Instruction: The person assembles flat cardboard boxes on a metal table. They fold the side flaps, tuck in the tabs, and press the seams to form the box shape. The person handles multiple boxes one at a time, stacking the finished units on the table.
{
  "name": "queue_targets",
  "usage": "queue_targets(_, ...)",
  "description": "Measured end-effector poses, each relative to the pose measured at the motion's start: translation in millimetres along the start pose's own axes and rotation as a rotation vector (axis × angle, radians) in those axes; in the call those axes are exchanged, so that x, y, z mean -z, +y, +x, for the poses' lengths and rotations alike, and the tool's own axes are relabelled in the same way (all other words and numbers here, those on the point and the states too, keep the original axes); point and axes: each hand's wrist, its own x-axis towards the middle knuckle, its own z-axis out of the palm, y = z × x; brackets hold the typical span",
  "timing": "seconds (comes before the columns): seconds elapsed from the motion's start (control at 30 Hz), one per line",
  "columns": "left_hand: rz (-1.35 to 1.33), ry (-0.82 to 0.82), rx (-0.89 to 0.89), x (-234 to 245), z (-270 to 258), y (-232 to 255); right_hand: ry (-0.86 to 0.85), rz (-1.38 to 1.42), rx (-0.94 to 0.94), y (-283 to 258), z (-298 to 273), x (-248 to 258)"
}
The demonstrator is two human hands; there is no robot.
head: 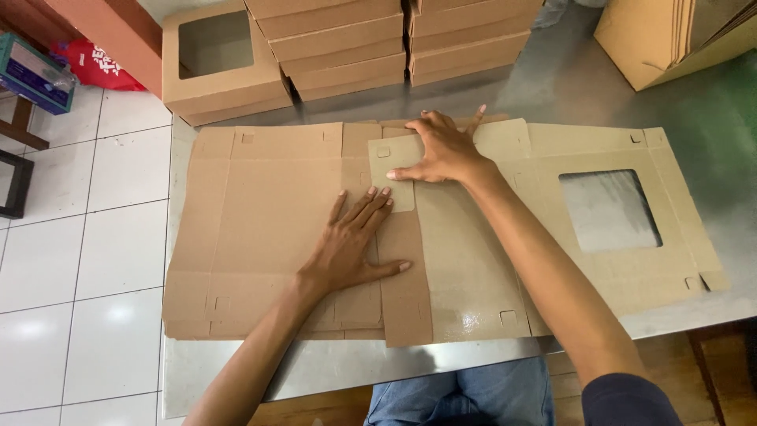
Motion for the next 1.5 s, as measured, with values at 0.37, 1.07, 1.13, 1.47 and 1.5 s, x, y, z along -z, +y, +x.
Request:
queue_targets(0.37, -0.015, -0.016, -0.005, 1, -3, 2, 0.030, -0.138, -0.057, 3, 27, -37)
queue_targets(1.07, -0.036, -0.051, 0.024, 15, 0, 5, -0.071, 0.076, 0.076, 16, -16, 19)
queue_targets(1.13, -0.041, -0.057, 0.027, 16, 0, 4, -0.075, 0.117, 0.094, 19, -16, 20)
queue_targets(1.47, -0.031, -0.038, -0.009, 14, 1, 4, 0.025, 0.008, 0.060, 38, 13, -11)
queue_targets(1.5, -0.031, -0.038, -0.012, 14, 1, 5, 0.047, 0.021, 0.053, 33, 11, -10)
